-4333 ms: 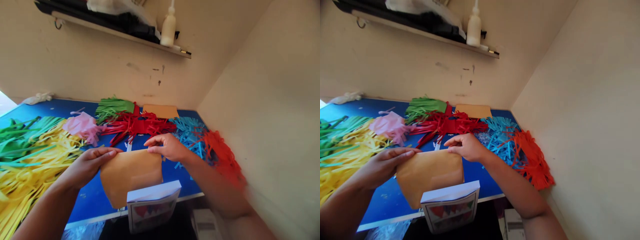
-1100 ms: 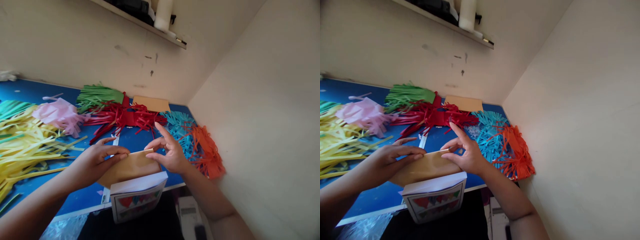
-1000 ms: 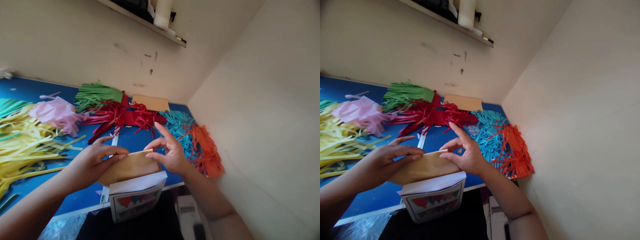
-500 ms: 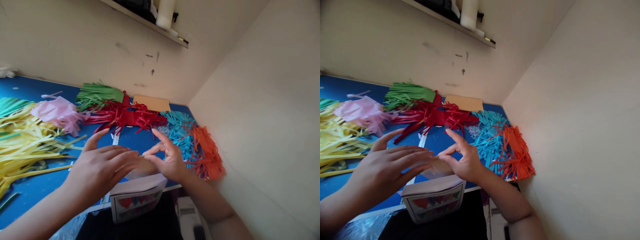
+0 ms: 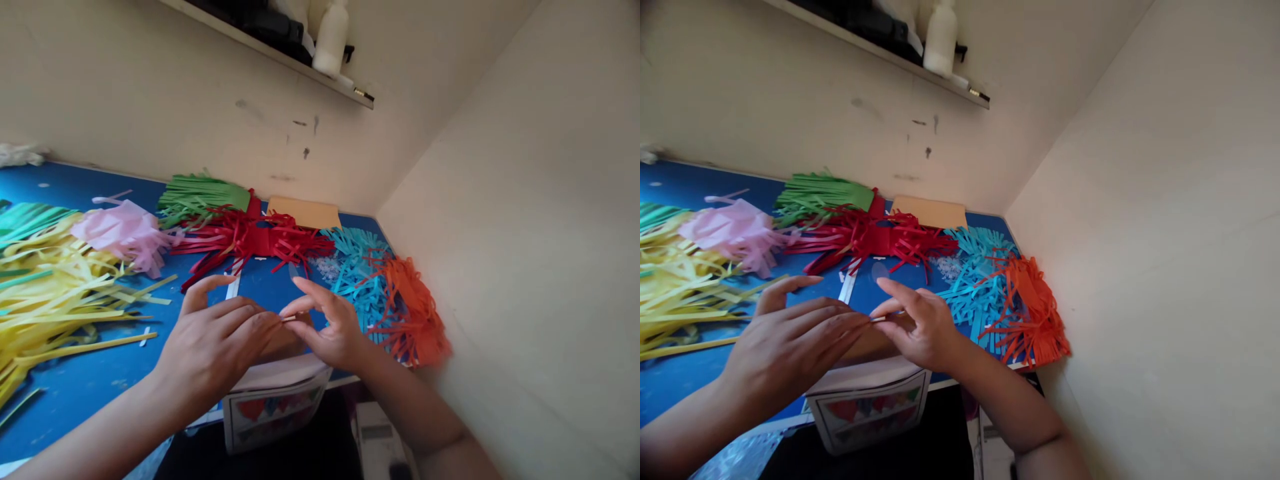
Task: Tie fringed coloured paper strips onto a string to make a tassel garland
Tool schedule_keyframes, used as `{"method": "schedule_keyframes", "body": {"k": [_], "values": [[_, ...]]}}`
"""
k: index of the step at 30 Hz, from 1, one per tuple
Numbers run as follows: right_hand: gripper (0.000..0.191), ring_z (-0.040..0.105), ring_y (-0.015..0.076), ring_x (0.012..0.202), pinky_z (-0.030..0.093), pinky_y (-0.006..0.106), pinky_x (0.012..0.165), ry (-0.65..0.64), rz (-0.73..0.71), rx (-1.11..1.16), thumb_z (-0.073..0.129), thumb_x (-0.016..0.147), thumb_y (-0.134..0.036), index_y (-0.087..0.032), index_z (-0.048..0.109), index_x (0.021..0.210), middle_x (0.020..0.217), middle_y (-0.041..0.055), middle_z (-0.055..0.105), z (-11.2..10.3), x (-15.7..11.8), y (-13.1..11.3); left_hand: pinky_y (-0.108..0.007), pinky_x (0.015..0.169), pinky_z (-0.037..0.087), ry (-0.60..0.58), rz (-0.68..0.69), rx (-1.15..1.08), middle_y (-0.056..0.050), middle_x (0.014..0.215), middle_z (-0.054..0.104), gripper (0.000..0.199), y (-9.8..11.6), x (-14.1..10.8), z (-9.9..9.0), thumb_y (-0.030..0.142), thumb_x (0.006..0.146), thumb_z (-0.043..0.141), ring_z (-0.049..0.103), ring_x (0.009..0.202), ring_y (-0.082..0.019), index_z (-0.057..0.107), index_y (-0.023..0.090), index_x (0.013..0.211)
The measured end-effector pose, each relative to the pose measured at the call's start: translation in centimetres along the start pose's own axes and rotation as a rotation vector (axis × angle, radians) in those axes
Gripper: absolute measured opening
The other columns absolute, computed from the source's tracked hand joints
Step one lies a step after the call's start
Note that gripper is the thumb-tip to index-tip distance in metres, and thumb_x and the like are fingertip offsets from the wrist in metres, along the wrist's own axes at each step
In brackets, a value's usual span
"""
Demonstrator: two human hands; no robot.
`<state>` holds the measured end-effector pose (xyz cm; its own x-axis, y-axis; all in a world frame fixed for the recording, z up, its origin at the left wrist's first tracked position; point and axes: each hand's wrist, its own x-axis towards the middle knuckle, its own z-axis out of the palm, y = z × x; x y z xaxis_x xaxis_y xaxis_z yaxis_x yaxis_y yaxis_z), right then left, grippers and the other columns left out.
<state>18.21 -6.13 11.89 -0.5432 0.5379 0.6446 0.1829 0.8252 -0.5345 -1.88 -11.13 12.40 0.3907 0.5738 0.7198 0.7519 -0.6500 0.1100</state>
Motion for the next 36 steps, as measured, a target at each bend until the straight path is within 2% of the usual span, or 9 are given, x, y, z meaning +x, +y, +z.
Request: {"method": "schedule_keyframes", "body": {"k": [11, 16, 22, 26, 29, 32, 35, 36], "values": [[0.059, 0.074, 0.0136, 0.082, 0.057, 0.028, 0.085, 0.025, 0.107, 0.122, 0.065, 0.092, -0.022, -0.028, 0.038, 0.144, 0.089, -0.0021, 0.077, 0.2, -0.3, -0.2, -0.043, 0.1, 0.033, -0.032, -0.032, -0.046, 0.006, 0.075, 0.071, 0.016, 0.2, 0.5, -0.1, 0.024, 0.098, 0.049, 0.067, 0.067, -0.013, 0.063, 0.023, 0.089], [0.056, 0.074, 0.0143, 0.083, 0.055, 0.033, 0.089, -0.018, 0.054, 0.063, 0.06, 0.094, -0.017, -0.028, 0.036, 0.144, 0.091, -0.0006, 0.077, 0.0, -0.7, -0.2, -0.04, 0.095, 0.034, -0.036, -0.035, -0.055, 0.005, 0.073, 0.071, 0.019, 0.2, 0.6, -0.4, 0.029, 0.098, 0.05, 0.067, 0.066, -0.014, 0.063, 0.022, 0.086], [0.06, 0.073, 0.0137, 0.083, 0.056, 0.029, 0.082, 0.046, -0.014, 0.019, 0.06, 0.093, -0.018, -0.027, 0.032, 0.146, 0.094, 0.0011, 0.076, 0.5, -0.9, 0.0, -0.037, 0.092, 0.037, -0.049, -0.055, -0.116, 0.006, 0.074, 0.07, 0.017, 0.2, 0.5, -0.1, 0.026, 0.097, 0.051, 0.064, 0.067, -0.012, 0.064, 0.024, 0.086], [0.06, 0.073, 0.0133, 0.078, 0.052, 0.03, 0.085, 0.06, -0.124, -0.101, 0.06, 0.093, -0.017, -0.026, 0.032, 0.146, 0.083, -0.0031, 0.077, -0.1, -0.4, -0.4, -0.041, 0.097, 0.035, -0.02, -0.031, -0.063, 0.006, 0.074, 0.069, 0.017, 0.7, 0.1, 0.0, 0.02, 0.097, 0.049, 0.063, 0.069, -0.013, 0.062, 0.023, 0.087], [0.041, 0.073, 0.013, 0.073, 0.047, 0.033, 0.091, 0.115, -0.213, -0.232, 0.063, 0.092, -0.018, -0.028, 0.048, 0.13, 0.08, -0.0042, 0.077, -1.6, -0.6, -1.1, -0.046, 0.1, 0.034, 0.006, 0.004, 0.033, 0.004, 0.082, 0.074, 0.016, 0.9, -1.2, -0.6, 0.016, 0.095, 0.052, 0.066, 0.079, -0.017, 0.066, 0.024, 0.097], [0.02, 0.073, 0.0105, 0.079, 0.038, 0.033, 0.102, 0.043, -0.259, -0.327, 0.061, 0.09, -0.015, -0.029, 0.061, 0.105, 0.083, -0.0068, 0.077, -3.1, -1.9, -1.8, -0.044, 0.097, 0.037, 0.024, 0.059, 0.169, 0.006, 0.091, 0.077, 0.03, 0.2, -3.9, -1.3, 0.008, 0.093, 0.051, 0.068, 0.088, -0.019, 0.068, 0.029, 0.105], [0.024, 0.071, 0.0099, 0.09, 0.034, 0.032, 0.106, 0.039, -0.355, -0.364, 0.057, 0.09, -0.012, -0.03, 0.063, 0.106, 0.082, -0.0094, 0.077, -3.9, -3.7, -1.9, -0.039, 0.093, 0.041, 0.119, 0.111, 0.26, 0.011, 0.1, 0.077, 0.044, -1.8, -8.0, -1.5, 0.004, 0.09, 0.049, 0.067, 0.09, -0.018, 0.068, 0.038, 0.111], [0.025, 0.07, 0.0105, 0.09, 0.035, 0.033, 0.105, 0.064, -0.364, -0.38, 0.056, 0.091, -0.013, -0.031, 0.063, 0.107, 0.083, -0.0096, 0.077, -4.0, -4.2, -1.8, -0.037, 0.091, 0.042, 0.144, 0.079, 0.236, 0.014, 0.1, 0.077, 0.047, -2.6, -9.5, -1.5, 0.005, 0.09, 0.05, 0.066, 0.088, -0.017, 0.069, 0.042, 0.11]]}}
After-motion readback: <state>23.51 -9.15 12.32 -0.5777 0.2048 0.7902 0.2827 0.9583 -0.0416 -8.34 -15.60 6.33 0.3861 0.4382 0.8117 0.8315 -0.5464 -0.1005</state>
